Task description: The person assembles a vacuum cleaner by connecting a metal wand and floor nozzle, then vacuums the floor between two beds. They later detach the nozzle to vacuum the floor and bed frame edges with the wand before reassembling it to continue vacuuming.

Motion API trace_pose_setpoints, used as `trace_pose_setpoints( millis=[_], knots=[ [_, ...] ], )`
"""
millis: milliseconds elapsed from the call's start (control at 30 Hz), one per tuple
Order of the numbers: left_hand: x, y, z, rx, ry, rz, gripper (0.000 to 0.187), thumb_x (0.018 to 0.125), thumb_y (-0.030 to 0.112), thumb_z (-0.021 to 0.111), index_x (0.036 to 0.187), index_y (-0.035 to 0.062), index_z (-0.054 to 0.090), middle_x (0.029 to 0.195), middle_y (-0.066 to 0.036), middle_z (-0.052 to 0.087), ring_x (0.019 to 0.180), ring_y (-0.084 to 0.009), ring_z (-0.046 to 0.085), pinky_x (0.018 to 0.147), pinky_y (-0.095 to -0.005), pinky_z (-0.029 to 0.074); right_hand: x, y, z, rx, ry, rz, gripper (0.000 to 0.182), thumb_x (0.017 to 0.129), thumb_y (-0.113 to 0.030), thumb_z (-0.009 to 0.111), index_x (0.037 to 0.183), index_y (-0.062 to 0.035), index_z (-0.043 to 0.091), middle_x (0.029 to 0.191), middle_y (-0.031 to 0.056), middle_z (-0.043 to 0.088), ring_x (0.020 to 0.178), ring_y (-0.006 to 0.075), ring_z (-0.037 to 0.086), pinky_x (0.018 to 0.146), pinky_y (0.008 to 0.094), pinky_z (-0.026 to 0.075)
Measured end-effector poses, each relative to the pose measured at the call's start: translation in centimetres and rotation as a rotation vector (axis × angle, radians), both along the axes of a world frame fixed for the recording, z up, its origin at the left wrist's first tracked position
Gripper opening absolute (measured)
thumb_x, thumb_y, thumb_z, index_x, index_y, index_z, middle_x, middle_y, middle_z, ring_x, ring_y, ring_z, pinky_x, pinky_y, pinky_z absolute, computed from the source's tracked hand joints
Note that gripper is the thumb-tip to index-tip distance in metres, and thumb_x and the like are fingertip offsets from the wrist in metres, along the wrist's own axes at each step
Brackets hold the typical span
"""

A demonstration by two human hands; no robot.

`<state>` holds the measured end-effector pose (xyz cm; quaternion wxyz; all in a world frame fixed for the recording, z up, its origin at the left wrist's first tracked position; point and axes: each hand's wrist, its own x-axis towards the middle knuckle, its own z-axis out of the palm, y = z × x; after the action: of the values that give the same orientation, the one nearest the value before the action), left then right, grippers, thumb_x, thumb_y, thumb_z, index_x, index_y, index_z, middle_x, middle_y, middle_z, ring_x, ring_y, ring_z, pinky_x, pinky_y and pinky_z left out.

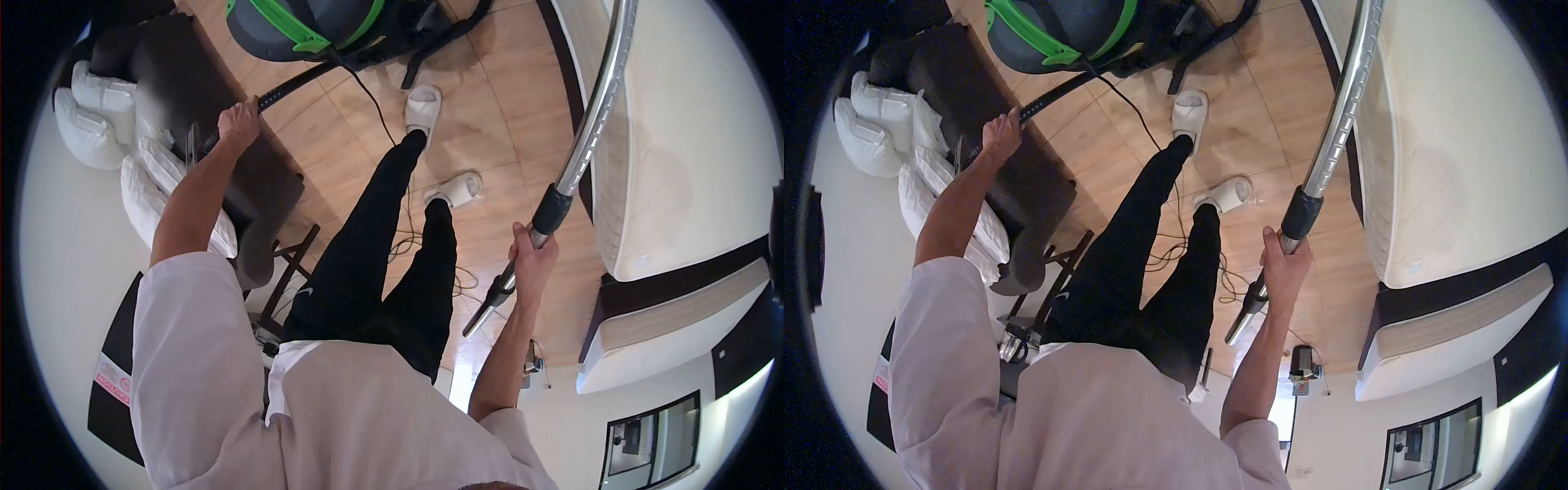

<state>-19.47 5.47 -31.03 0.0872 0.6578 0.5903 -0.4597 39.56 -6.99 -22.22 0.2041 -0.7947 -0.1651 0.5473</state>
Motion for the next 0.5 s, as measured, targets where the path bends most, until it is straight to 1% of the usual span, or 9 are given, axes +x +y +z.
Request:
trace_pose_setpoints(
  millis=[33,67,133,167,233,433,500],
  knots=[
    [0.1,0.2,-0.1,0.026,-0.004,-0.028,0.039,0.099,0.033,0.058,0.128,0.007,0.054,0.107,-0.016,0.072,0.098,-0.0322,0.073,0.082,-0.0453,0.058,0.1,-0.2,-0.6,-0.002,-0.01,0.007,0.025,0.089,-0.012,0.075,0.077,-0.0053,0.054,0.056,0.001,0.052,0.046,0.0095,0.048,0.044,0.027,0.036],
    [0.3,0.4,-0.4,0.024,0.002,-0.039,0.039,0.099,0.033,0.058,0.128,0.007,0.054,0.107,-0.016,0.072,0.098,-0.0322,0.073,0.082,-0.0453,0.058,0.2,-0.5,-1.1,-0.004,-0.003,-0.004,0.025,0.089,-0.012,0.075,0.077,-0.0053,0.054,0.056,0.001,0.052,0.046,0.0095,0.048,0.044,0.027,0.036],
    [1.9,0.5,-0.3,-0.022,0.079,-0.052,0.038,0.099,0.03,0.057,0.129,0.0067,0.053,0.107,-0.014,0.072,0.095,-0.0313,0.074,0.075,-0.0457,0.061,0.7,-1.4,-1.5,-0.02,0.007,0.003,0.025,0.089,-0.012,0.075,0.078,-0.0051,0.054,0.057,0.0011,0.052,0.046,0.0091,0.048,0.044,0.0271,0.036],
    [2.0,0.6,-0.3,-0.017,0.084,-0.06,0.038,0.099,0.03,0.057,0.129,0.0067,0.053,0.107,-0.014,0.072,0.095,-0.0313,0.074,0.075,-0.0457,0.061,0.8,-1.6,-1.8,-0.014,0.013,-0.005,0.025,0.089,-0.012,0.075,0.078,-0.0051,0.054,0.057,0.0011,0.052,0.046,0.0091,0.048,0.044,0.0271,0.036],
    [2.2,0.4,-1.0,-0.011,0.047,-0.063,0.038,0.099,0.028,0.056,0.13,0.0057,0.053,0.107,-0.015,0.072,0.093,-0.0319,0.074,0.069,-0.0486,0.062,1.2,-2.2,-2.2,-0.09,0.025,0.004,0.021,0.09,-0.012,0.073,0.082,-0.0057,0.056,0.057,0.0012,0.053,0.045,0.0092,0.049,0.044,0.0259,0.037],
    [3.5,-0.5,-2.3,0.005,0.069,-0.111,0.036,0.098,0.027,0.058,0.125,0.0035,0.054,0.107,-0.019,0.07,0.095,-0.0312,0.074,0.067,-0.0515,0.063,2.6,-4.2,-3.6,-0.083,0.041,-0.046,0.023,0.089,-0.012,0.075,0.082,-0.005,0.054,0.058,0.0011,0.052,0.047,0.0089,0.05,0.044,0.0272,0.037],
    [3.1,-0.3,-2.8,-0.014,0.069,-0.1,0.037,0.098,0.027,0.058,0.127,0.0033,0.053,0.109,-0.019,0.07,0.095,-0.0312,0.074,0.067,-0.0523,0.063,3.0,-4.9,-4.1,-0.067,0.043,-0.056,0.023,0.09,-0.012,0.075,0.081,-0.005,0.054,0.058,0.0012,0.053,0.047,0.0091,0.05,0.044,0.027,0.037]
  ],
)
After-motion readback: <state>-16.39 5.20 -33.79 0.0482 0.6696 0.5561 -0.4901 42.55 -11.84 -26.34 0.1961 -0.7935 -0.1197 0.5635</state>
